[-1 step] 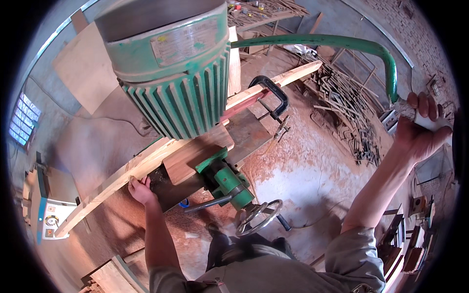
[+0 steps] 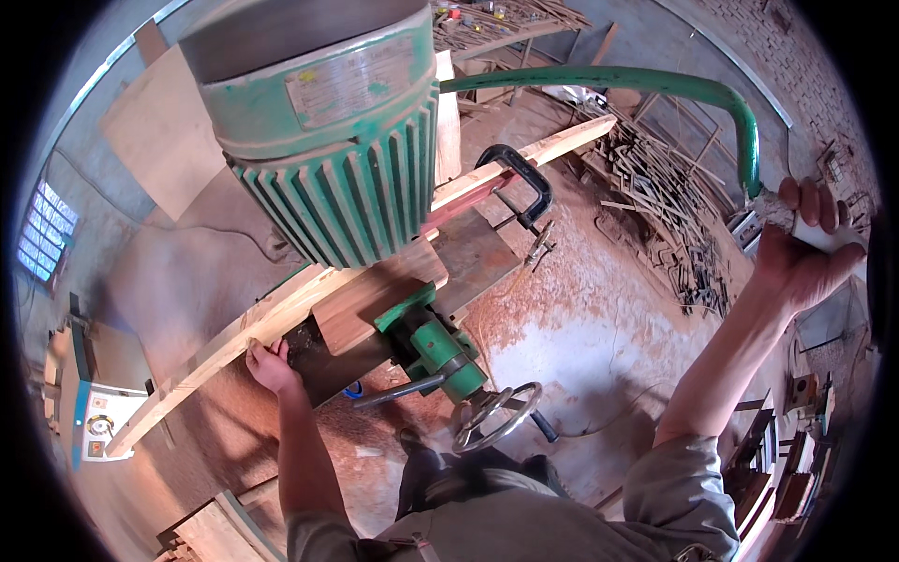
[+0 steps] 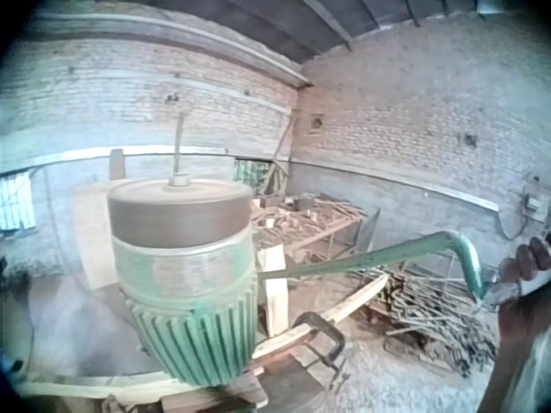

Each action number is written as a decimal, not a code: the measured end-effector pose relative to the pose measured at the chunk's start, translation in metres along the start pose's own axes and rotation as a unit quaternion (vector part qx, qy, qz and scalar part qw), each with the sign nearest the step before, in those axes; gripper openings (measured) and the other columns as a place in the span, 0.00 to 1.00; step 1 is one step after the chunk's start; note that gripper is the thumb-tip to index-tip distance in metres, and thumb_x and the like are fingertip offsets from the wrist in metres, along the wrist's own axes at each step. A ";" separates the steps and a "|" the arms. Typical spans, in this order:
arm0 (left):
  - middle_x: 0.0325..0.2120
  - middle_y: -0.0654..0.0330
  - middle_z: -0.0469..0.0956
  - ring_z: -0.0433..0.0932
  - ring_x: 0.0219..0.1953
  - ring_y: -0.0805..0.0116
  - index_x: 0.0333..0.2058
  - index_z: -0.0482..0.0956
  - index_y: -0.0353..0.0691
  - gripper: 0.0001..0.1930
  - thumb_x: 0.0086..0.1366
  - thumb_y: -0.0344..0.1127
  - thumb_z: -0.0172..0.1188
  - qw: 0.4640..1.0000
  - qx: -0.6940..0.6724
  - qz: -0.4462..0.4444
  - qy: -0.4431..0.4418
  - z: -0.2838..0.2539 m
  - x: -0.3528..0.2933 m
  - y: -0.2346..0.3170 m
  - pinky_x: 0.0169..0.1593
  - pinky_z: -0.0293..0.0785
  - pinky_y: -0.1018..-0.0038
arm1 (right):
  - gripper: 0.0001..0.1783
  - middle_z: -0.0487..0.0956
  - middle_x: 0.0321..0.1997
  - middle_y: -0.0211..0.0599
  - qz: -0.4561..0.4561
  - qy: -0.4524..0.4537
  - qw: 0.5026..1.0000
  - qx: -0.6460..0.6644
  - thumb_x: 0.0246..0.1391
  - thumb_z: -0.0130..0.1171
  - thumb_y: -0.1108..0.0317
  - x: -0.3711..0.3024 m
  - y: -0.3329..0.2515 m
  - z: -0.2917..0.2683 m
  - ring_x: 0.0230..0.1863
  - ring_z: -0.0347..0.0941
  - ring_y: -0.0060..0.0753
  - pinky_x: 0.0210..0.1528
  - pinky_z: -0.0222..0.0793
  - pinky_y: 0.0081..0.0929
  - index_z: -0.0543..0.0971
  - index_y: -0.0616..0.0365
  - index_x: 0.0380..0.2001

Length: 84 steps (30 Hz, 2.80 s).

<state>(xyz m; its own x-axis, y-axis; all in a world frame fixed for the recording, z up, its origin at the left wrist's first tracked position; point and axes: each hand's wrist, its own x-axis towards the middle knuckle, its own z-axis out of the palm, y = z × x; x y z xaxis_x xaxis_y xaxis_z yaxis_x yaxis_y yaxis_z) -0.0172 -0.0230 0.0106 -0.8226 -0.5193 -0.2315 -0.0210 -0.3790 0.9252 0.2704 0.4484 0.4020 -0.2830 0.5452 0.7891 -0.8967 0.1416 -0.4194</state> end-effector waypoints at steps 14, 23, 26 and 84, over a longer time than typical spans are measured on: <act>0.40 0.55 0.73 0.75 0.33 0.66 0.49 0.65 0.36 0.19 0.65 0.43 0.49 1.000 0.012 -0.005 -0.007 0.001 -0.006 0.006 0.37 0.75 0.71 | 0.21 0.62 0.22 0.22 0.003 -0.003 1.000 0.018 0.44 0.63 0.46 -0.083 0.008 -0.032 0.28 0.58 0.26 0.37 0.53 0.32 0.68 0.47 0.27; 0.41 0.54 0.73 0.75 0.36 0.66 0.50 0.63 0.35 0.21 0.65 0.43 0.48 1.000 0.025 -0.007 -0.004 0.006 -0.011 0.010 0.41 0.74 0.71 | 0.20 0.69 0.30 0.27 0.046 0.024 0.997 -0.054 0.49 0.58 0.44 -0.149 0.008 -0.062 0.41 0.66 0.36 0.55 0.51 0.44 0.70 0.47 0.33; 0.41 0.55 0.73 0.75 0.36 0.66 0.51 0.63 0.35 0.21 0.66 0.43 0.48 1.000 0.028 -0.004 -0.004 0.005 -0.012 0.010 0.42 0.73 0.71 | 0.19 0.71 0.34 0.32 0.072 0.026 0.995 -0.069 0.50 0.56 0.46 -0.170 0.007 -0.076 0.48 0.64 0.44 0.57 0.50 0.46 0.71 0.47 0.35; 0.39 0.58 0.74 0.74 0.36 0.66 0.48 0.67 0.35 0.20 0.63 0.42 0.53 0.996 -0.021 -0.083 -0.002 -0.004 0.001 0.028 0.39 0.73 0.72 | 0.21 0.75 0.26 0.38 0.626 0.105 0.689 -0.351 0.56 0.49 0.51 -0.303 0.203 -0.071 0.23 0.73 0.29 0.24 0.72 0.27 0.72 0.60 0.38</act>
<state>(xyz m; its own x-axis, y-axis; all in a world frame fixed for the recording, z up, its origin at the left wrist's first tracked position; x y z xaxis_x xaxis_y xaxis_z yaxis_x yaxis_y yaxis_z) -0.0163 -0.0369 0.0348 -0.8125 -0.4433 -0.3786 -0.1336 -0.4904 0.8612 0.1985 0.3703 0.0456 -0.5625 0.7009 -0.4386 0.4105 -0.2237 -0.8840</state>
